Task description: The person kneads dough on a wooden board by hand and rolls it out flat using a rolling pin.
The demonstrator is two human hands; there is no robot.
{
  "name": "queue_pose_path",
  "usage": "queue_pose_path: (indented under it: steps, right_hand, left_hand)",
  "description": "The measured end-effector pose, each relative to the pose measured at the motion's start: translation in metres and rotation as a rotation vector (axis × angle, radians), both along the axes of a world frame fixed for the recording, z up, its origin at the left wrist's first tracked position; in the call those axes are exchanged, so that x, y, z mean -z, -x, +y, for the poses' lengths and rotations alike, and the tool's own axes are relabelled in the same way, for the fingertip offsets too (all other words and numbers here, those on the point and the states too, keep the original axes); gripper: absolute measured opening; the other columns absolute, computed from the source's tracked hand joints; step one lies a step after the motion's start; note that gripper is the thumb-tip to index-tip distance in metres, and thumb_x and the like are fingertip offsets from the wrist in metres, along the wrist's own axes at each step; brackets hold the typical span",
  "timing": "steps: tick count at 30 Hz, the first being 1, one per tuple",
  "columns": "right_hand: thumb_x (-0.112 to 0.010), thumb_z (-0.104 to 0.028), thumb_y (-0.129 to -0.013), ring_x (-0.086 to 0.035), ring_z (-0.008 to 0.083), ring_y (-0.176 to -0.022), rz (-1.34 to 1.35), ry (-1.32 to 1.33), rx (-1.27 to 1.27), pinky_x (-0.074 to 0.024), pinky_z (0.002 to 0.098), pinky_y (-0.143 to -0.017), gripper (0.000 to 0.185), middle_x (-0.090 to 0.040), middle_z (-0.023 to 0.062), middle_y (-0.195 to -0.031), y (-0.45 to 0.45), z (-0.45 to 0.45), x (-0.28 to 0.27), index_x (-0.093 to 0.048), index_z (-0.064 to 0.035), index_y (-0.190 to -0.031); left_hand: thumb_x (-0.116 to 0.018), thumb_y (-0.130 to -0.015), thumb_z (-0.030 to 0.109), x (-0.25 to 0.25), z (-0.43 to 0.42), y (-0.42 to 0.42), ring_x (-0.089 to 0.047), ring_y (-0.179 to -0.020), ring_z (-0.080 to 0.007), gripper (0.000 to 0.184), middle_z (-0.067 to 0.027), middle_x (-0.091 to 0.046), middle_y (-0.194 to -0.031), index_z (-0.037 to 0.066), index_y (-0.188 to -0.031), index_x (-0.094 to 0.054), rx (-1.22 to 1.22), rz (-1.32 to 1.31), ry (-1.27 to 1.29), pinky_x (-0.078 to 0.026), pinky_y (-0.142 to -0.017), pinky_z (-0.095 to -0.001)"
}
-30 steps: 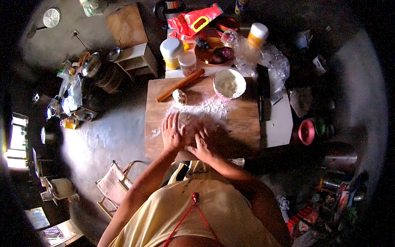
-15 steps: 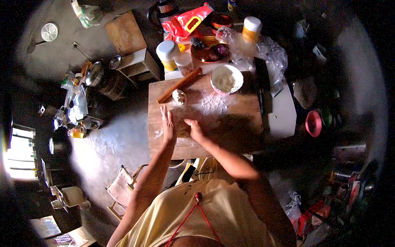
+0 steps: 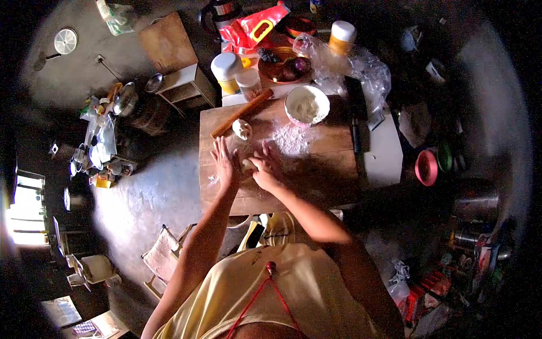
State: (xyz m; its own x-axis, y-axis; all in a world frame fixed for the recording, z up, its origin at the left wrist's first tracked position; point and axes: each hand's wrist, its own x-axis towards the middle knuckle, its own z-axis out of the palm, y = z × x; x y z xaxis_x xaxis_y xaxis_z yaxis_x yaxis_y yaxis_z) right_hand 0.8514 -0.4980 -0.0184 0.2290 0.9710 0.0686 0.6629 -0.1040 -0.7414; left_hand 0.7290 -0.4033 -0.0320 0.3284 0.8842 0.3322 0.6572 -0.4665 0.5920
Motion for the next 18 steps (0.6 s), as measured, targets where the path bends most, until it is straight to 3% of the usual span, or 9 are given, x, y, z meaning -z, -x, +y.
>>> queue_pose_path:
  steps: [1, 2, 4, 5, 8, 9, 11, 13, 18]
  right_hand:
    - [-0.06, -0.004, -0.08, -0.025, 0.0345, -0.145, 0.021, 0.001, 0.065, -0.0194, 0.0425, -0.119, 0.04, -0.049, 0.0192, -0.142, -0.002, 0.006, 0.016, -0.065, -0.0054, -0.12]
    - [-0.054, -0.008, -0.085, -0.027, 0.0296, -0.144, 0.395, -0.066, 0.085, -0.0208, 0.0395, -0.118, 0.04, -0.051, 0.0161, -0.141, -0.005, 0.015, 0.035, -0.062, -0.0046, -0.124]
    - [-0.046, -0.015, -0.093, -0.032, 0.0228, -0.142, 0.88, -0.107, 0.079, -0.0214, 0.036, -0.117, 0.041, -0.053, 0.0127, -0.14, -0.012, 0.017, 0.037, -0.059, -0.0017, -0.129]
    - [-0.043, -0.019, -0.095, -0.034, 0.021, -0.141, 0.99, -0.058, 0.048, -0.0207, 0.0355, -0.117, 0.043, -0.053, 0.0123, -0.14, -0.015, 0.011, 0.015, -0.058, 0.0004, -0.13]
    - [-0.047, -0.006, -0.093, -0.033, 0.0246, -0.142, 0.389, -0.096, -0.183, -0.0184, 0.0375, -0.119, 0.043, -0.047, 0.0151, -0.146, -0.019, -0.02, 0.028, -0.053, 0.0011, -0.135]
    - [-0.053, 0.008, -0.085, -0.023, 0.0275, -0.146, 0.207, -0.114, -0.343, -0.0162, 0.0385, -0.119, 0.063, -0.03, 0.0159, -0.156, -0.027, -0.029, 0.019, -0.038, 0.0003, -0.145]
    - [-0.055, 0.01, -0.08, -0.022, 0.0302, -0.146, 0.278, -0.19, -0.3, -0.0214, 0.0382, -0.118, 0.076, -0.022, 0.0167, -0.158, -0.025, -0.045, 0.013, -0.028, -0.0036, -0.15]
    - [-0.059, 0.017, -0.07, -0.012, 0.0339, -0.148, 0.219, -0.271, -0.267, -0.0191, 0.0393, -0.119, 0.107, -0.001, 0.0153, -0.162, -0.027, -0.038, 0.016, -0.003, -0.0114, -0.156]
    - [-0.064, 0.007, -0.069, -0.015, 0.0363, -0.147, 0.104, -0.062, -0.153, -0.012, 0.0437, -0.12, 0.094, -0.018, 0.0172, -0.159, -0.025, -0.01, 0.028, -0.027, -0.0175, -0.152]
  left_hand:
    - [-0.041, -0.102, 0.032, -0.004, -0.002, -0.004, -0.02, -0.146, -0.0365, 0.059, -0.0223, -0.031, -0.153, 0.007, -0.152, -0.023, -0.007, -0.025, 0.13, -0.012, -0.119, -0.048]
    - [-0.041, -0.102, 0.032, -0.006, -0.009, -0.006, -0.02, -0.146, -0.0365, 0.059, -0.0223, -0.031, -0.153, 0.007, -0.152, -0.023, -0.007, -0.023, 0.128, -0.012, -0.119, -0.048]
    - [-0.032, -0.104, 0.046, -0.014, -0.027, -0.013, -0.031, -0.141, -0.0293, 0.063, -0.014, -0.034, -0.153, 0.012, -0.155, -0.017, 0.199, -0.982, 1.029, -0.019, -0.117, -0.042]
    - [-0.026, -0.104, 0.051, -0.01, -0.031, -0.021, -0.039, -0.134, -0.0254, 0.064, -0.0107, -0.041, -0.146, 0.014, -0.156, -0.016, 0.224, -0.944, 0.986, -0.026, -0.114, -0.0384]
    - [-0.031, -0.106, 0.04, 0.009, -0.033, -0.029, -0.033, -0.14, -0.03, 0.056, -0.0184, -0.039, -0.149, 0.01, -0.153, -0.025, 0.128, -1.082, 0.905, -0.021, -0.116, -0.0385]
    - [-0.031, -0.106, 0.04, 0.002, -0.033, -0.029, -0.033, -0.14, -0.03, 0.056, -0.0184, -0.039, -0.149, 0.01, -0.153, -0.025, 0.128, -1.085, 0.909, -0.021, -0.116, -0.0385]
    - [-0.039, -0.103, 0.04, -0.018, -0.036, -0.027, -0.029, -0.142, -0.0358, 0.059, -0.0212, -0.037, -0.15, 0.007, -0.151, -0.028, 0.196, 0.092, 0.156, -0.016, -0.118, -0.0423]
    - [-0.046, -0.098, 0.041, -0.013, -0.038, -0.023, -0.026, -0.143, -0.0379, 0.066, -0.0219, -0.033, -0.152, 0.003, -0.15, -0.028, 0.105, 0.024, 0.151, -0.012, -0.119, -0.0465]
    - [-0.047, -0.098, 0.033, -0.034, -0.03, -0.017, -0.013, -0.148, -0.0315, 0.072, -0.0206, -0.02, -0.158, 0.0, -0.153, -0.013, -0.113, 0.1, 0.148, -0.005, -0.12, -0.0456]
